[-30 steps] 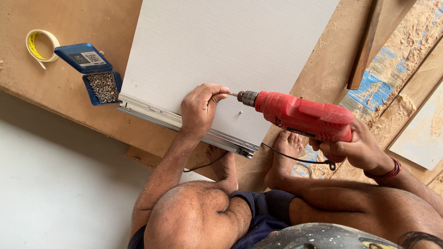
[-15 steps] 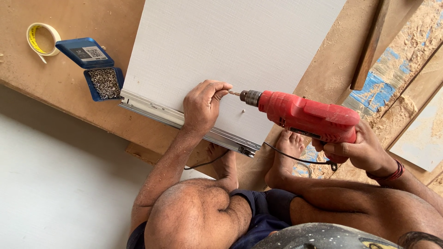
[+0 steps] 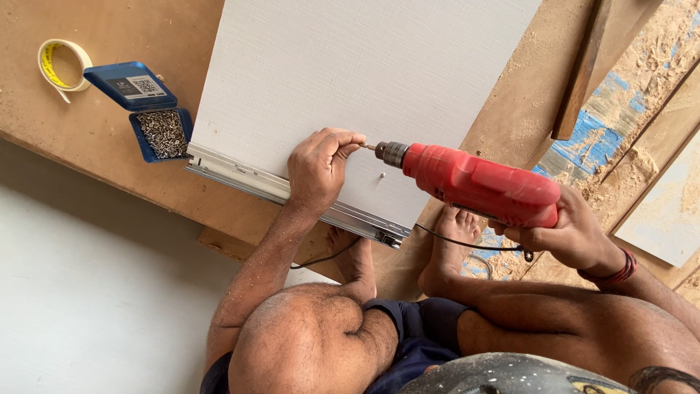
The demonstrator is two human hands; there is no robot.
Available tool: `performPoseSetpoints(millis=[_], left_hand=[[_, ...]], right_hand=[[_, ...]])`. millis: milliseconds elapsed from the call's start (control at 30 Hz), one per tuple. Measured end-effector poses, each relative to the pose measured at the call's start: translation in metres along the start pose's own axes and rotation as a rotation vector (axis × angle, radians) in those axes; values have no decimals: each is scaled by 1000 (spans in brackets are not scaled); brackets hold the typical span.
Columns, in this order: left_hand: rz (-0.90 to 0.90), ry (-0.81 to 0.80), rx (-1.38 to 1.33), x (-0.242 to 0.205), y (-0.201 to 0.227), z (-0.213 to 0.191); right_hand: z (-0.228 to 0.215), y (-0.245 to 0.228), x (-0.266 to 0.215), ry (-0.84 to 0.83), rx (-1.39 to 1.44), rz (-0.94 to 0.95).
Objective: Installing metal slides onto a white wooden drawer front using a power drill and screws.
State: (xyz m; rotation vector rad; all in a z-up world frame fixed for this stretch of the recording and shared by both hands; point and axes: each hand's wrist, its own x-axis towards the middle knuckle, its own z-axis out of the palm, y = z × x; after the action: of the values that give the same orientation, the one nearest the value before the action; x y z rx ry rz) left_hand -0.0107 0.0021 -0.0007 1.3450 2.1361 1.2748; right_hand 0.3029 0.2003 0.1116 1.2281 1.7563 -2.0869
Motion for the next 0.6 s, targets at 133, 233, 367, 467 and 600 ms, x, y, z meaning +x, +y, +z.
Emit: performPoseSetpoints(millis=[133,233,367,467,600], left_hand=[[-19,-15,-46,0,-2,-1],[-15,-16,-85,1,-1,-2],[-21,-33,-80,1,-1,-6],[-42,-52,-93,-1,0,-8],[-54,-24,-192,-3,-4,-8]], right_hand=[[6,-10,0,-13,-144,-61],[1,-1,-1,7,-74,-2],[-2,5,-1,19,-45,55],[-1,3,-1,47,-50,76],[6,-12,-2,-3,-31,-53]])
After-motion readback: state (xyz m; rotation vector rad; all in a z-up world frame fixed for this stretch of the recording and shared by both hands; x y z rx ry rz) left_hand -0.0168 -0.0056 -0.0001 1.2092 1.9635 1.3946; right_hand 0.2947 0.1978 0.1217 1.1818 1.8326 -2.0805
